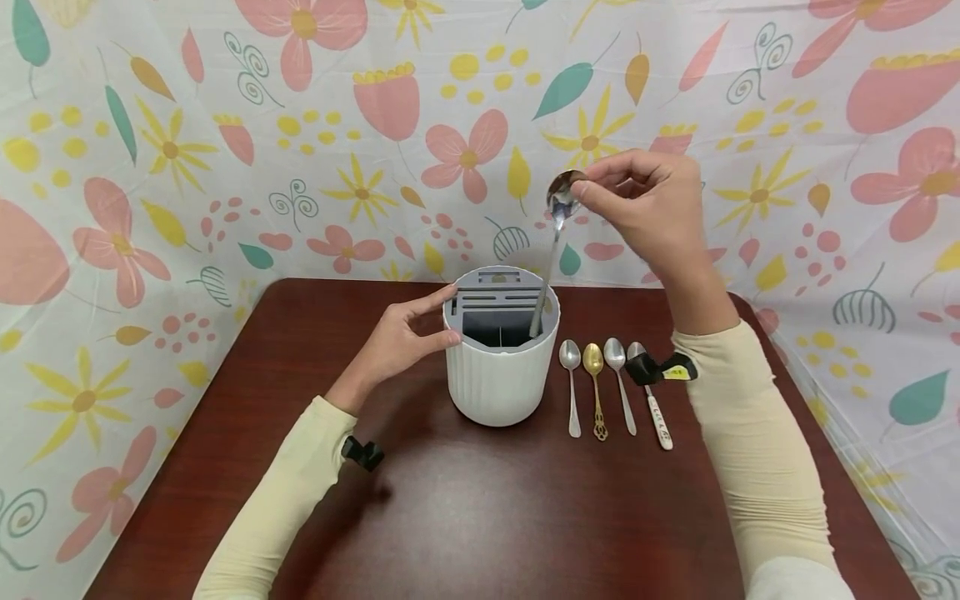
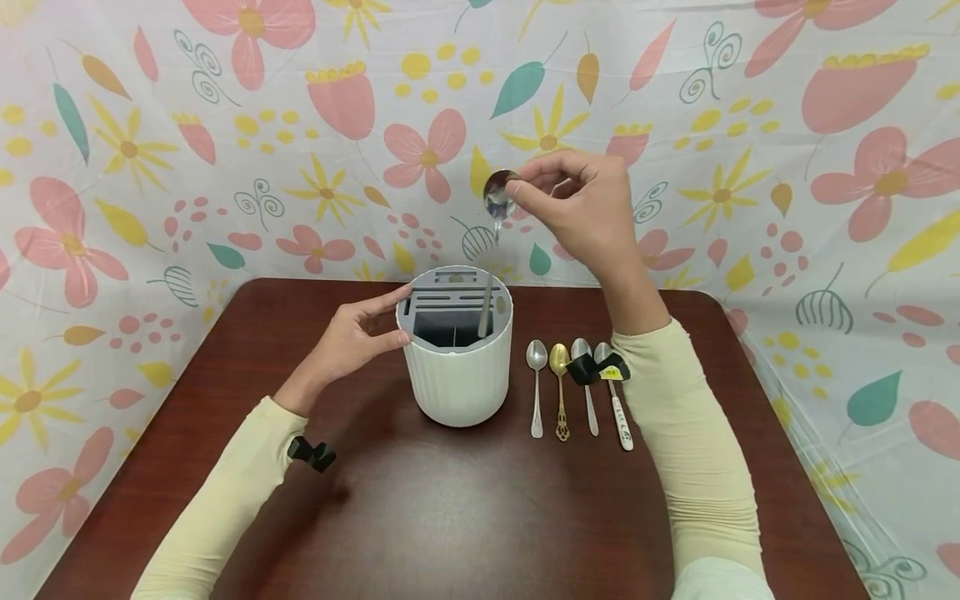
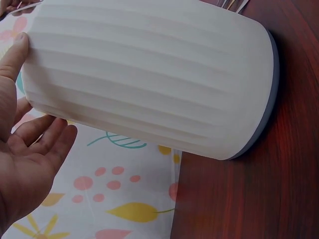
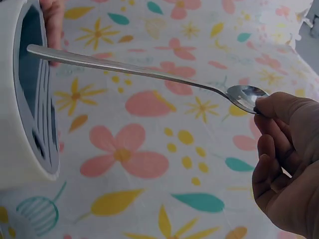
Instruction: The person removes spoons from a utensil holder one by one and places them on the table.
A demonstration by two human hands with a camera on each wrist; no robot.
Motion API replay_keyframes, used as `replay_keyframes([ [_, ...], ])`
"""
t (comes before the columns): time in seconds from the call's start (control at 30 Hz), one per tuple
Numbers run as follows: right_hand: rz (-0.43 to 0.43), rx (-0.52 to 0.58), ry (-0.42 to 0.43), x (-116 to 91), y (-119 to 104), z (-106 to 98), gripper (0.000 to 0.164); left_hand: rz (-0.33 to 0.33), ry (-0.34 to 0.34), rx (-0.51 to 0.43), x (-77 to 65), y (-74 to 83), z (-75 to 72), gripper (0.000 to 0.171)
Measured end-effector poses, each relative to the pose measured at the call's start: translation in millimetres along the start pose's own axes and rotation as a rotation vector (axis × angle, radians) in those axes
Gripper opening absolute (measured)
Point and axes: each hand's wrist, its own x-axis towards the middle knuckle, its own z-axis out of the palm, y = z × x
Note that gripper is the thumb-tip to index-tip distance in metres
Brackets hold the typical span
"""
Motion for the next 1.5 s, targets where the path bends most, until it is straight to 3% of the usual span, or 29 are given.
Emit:
replay_keyframes([
  [0.27,0.076,-0.042,-0.011,0.5,12.1,-32.3,0.012,-0.031,0.0,0.004,1.6,-1.6,0.0,0.069],
  [0.5,0.125,0.097,-0.025,-5.8,35.1,-61.0,0.013,0.001,0.016,-0.016,-0.2,-5.1,1.5,0.066],
  [0.8,0.206,-0.038,-0.078,-13.6,70.8,-92.2,0.013,0.024,0.016,-0.024,-2.2,-7.3,0.8,0.065],
  [1.03,0.304,-0.049,-0.105,-24.8,103.4,-117.2,0.005,0.026,0.009,-0.043,-1.4,-7.6,1.1,0.065],
  [1.17,0.385,-0.053,-0.112,-34.4,122.5,-132.9,0.009,0.028,0.009,-0.044,-0.7,-7.6,1.2,0.065],
  [1.27,0.441,-0.117,-0.125,-42.4,136.7,-144.6,0.012,0.03,0.011,-0.038,-0.3,-7.2,1.5,0.066],
  [1.5,0.479,-0.211,-0.159,-57.1,168.4,-162.5,0.017,0.033,0.012,-0.036,-1.1,-6.0,1.9,0.066],
])
